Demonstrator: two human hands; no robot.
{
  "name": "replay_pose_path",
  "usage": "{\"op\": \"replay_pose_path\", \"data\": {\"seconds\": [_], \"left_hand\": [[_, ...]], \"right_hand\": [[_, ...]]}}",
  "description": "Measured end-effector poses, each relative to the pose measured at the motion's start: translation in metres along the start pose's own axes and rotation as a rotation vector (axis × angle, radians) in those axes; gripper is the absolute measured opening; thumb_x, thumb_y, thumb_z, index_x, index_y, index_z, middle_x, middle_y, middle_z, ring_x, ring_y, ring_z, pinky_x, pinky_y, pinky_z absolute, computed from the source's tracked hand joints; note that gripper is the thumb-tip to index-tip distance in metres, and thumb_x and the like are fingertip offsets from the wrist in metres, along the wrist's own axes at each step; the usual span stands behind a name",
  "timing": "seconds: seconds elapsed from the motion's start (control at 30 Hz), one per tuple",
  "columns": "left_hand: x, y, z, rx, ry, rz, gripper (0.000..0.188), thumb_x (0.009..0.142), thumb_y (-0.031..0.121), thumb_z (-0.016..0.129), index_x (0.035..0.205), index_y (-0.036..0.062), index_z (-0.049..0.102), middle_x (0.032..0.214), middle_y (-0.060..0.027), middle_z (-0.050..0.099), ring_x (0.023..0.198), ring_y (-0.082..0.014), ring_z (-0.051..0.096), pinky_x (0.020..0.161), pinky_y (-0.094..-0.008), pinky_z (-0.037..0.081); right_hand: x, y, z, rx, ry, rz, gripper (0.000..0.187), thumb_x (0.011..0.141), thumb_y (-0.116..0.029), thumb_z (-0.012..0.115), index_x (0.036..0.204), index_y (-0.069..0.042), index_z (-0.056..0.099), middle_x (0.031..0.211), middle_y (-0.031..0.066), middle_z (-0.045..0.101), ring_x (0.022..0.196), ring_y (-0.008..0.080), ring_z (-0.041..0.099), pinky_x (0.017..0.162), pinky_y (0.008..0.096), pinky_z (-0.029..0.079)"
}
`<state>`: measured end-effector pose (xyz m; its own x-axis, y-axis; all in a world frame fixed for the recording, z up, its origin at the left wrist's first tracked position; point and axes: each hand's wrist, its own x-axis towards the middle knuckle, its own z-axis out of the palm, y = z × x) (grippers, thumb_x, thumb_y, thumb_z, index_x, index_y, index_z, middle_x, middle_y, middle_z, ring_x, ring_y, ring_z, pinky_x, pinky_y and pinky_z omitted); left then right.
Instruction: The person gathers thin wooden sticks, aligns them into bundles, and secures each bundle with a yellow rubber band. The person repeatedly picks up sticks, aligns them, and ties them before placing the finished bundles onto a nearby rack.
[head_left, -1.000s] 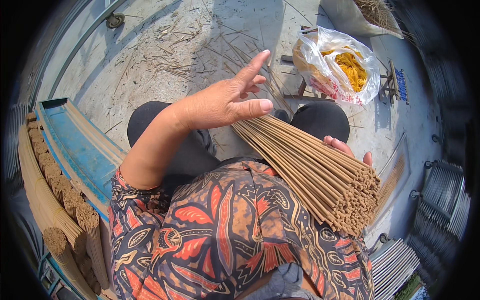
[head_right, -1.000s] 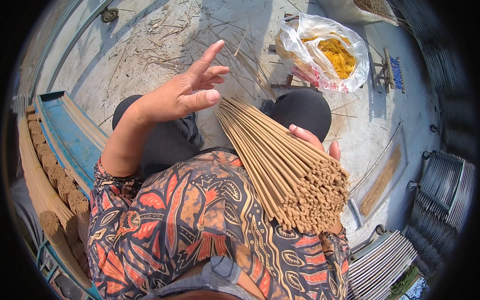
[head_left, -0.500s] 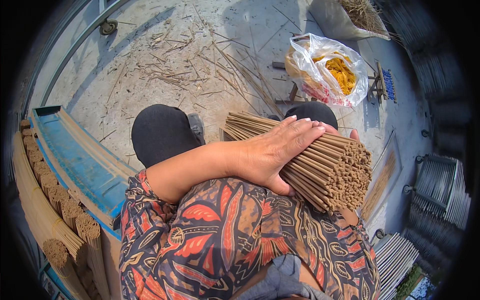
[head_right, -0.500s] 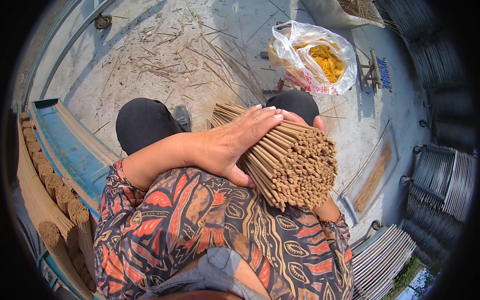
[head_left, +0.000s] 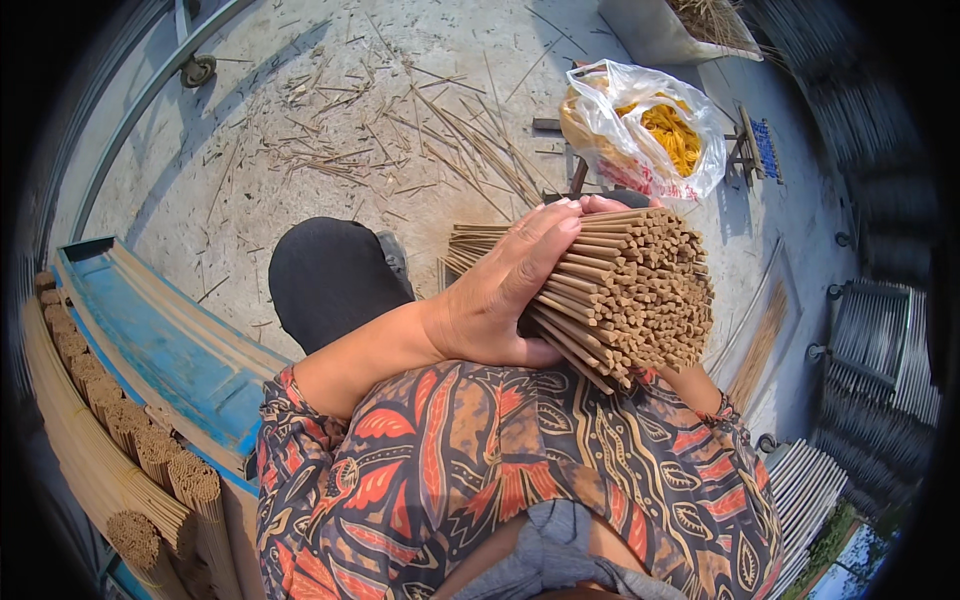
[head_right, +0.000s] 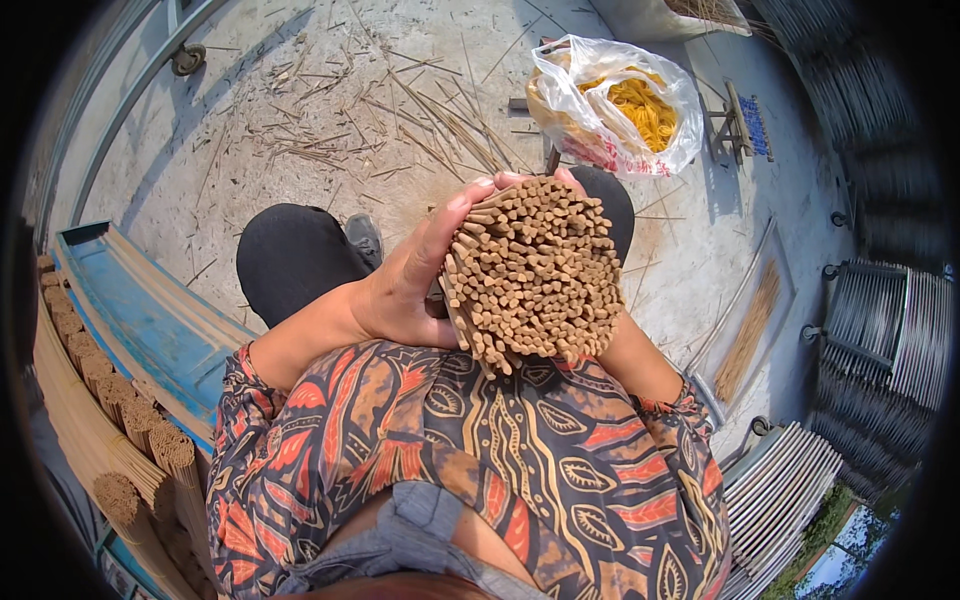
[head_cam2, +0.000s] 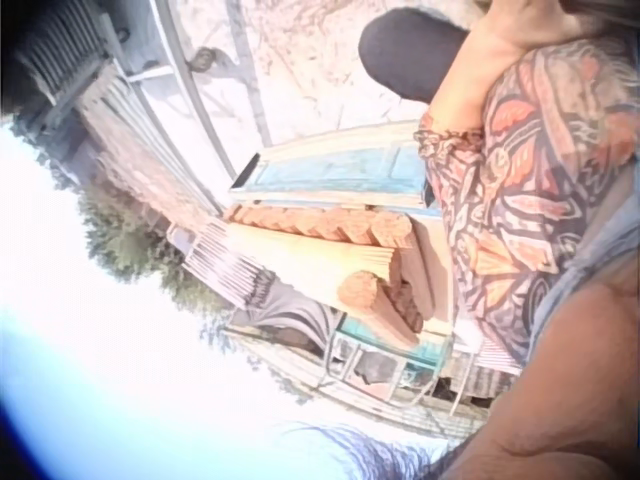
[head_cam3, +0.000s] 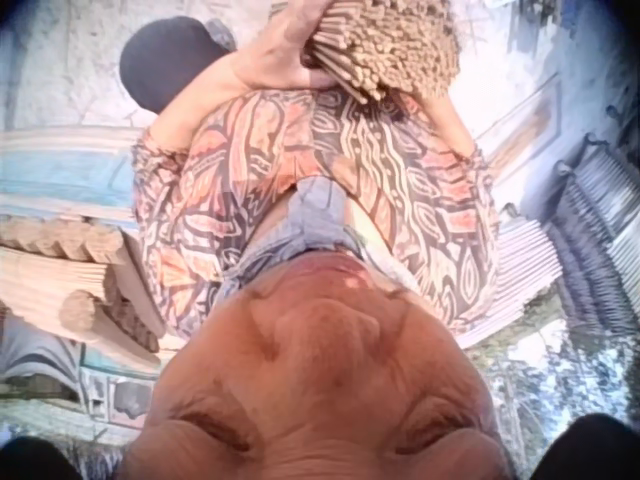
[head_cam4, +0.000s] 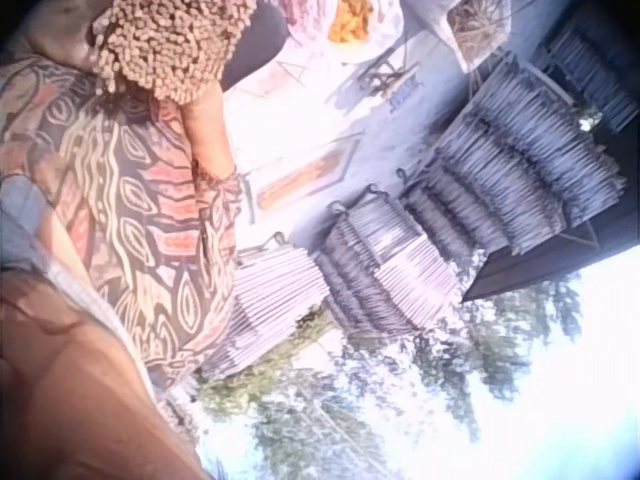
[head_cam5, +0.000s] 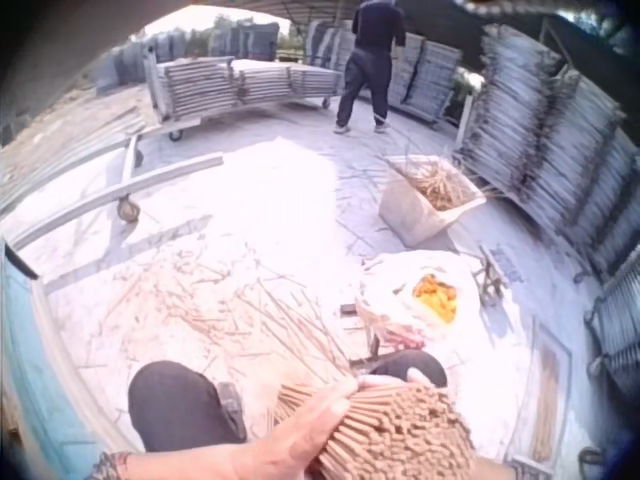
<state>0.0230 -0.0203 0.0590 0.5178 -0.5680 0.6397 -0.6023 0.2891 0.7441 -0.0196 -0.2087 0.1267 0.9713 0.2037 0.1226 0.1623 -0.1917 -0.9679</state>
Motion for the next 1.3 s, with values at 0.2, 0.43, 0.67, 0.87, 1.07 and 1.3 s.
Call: {"op": "replay_pose_path", "data": {"seconds": [0.2, 0.43, 0.67, 0.87, 1.07, 1.3], "left_hand": [[-0.007, -0.003, 0.001, -0.194, 0.113, 0.011, 0.111, 0.062, 0.019, 0.083, 0.144, 0.0021, 0.010, 0.143, -0.0233, 0.024, 0.132, -0.0351, 0.029, 0.108, -0.0409, 0.025], [0.015, 0.001, -0.031, -0.025, -0.033, 0.003, 0.101, 0.065, 0.018, 0.078, 0.142, -0.0007, 0.016, 0.140, -0.0234, 0.031, 0.130, -0.0374, 0.034, 0.108, -0.0420, 0.025], [0.027, 0.000, -0.044, -0.217, -0.093, -0.446, 0.124, 0.049, 0.027, 0.089, 0.143, 0.0017, 0.013, 0.140, -0.0184, 0.032, 0.130, -0.0318, 0.033, 0.108, -0.0390, 0.026], [0.045, -0.007, -0.039, -0.430, 0.013, -0.630, 0.120, 0.052, 0.014, 0.089, 0.143, 0.0008, 0.012, 0.136, -0.0130, 0.039, 0.125, -0.0226, 0.038, 0.106, -0.0350, 0.029], [0.052, 0.005, -0.024, -0.248, 0.201, -0.416, 0.103, 0.059, 0.021, 0.087, 0.136, -0.0029, 0.022, 0.126, -0.0123, 0.048, 0.116, -0.0209, 0.048, 0.099, -0.0351, 0.038], [0.061, 0.048, -0.025, -0.135, 0.272, -0.594, 0.107, 0.058, 0.019, 0.087, 0.136, -0.0023, 0.017, 0.119, -0.0114, 0.052, 0.107, -0.0204, 0.054, 0.094, -0.0327, 0.043]], "right_hand": [[0.015, 0.016, 0.010, -0.170, -0.065, -0.103, 0.044, 0.081, -0.039, 0.052, 0.114, -0.010, 0.058, 0.116, 0.0057, 0.057, 0.108, 0.0234, 0.054, 0.097, 0.0376, 0.040], [0.017, 0.033, 0.003, -0.294, -0.166, -0.187, 0.040, 0.076, -0.035, 0.063, 0.109, -0.012, 0.062, 0.111, 0.0028, 0.061, 0.105, 0.0225, 0.056, 0.094, 0.0365, 0.041], [0.026, 0.047, 0.006, -0.316, -0.209, -0.245, 0.037, 0.072, -0.031, 0.075, 0.104, -0.015, 0.067, 0.107, -0.0001, 0.064, 0.102, 0.0216, 0.058, 0.092, 0.0354, 0.042], [0.039, 0.042, 0.006, 0.041, -0.138, -0.025, 0.057, 0.058, -0.007, 0.084, 0.110, -0.004, 0.060, 0.109, 0.0057, 0.061, 0.099, 0.0177, 0.057, 0.090, 0.0308, 0.044], [0.059, 0.037, -0.009, -0.052, -0.235, -0.334, 0.053, 0.064, -0.014, 0.082, 0.111, -0.006, 0.060, 0.110, 0.0057, 0.061, 0.103, 0.0198, 0.055, 0.092, 0.0319, 0.042], [0.077, 0.005, -0.022, 0.070, -0.357, -0.189, 0.093, 0.057, -0.015, 0.087, 0.132, -0.003, 0.033, 0.123, 0.0079, 0.051, 0.115, 0.0186, 0.046, 0.100, 0.0329, 0.036]]}}
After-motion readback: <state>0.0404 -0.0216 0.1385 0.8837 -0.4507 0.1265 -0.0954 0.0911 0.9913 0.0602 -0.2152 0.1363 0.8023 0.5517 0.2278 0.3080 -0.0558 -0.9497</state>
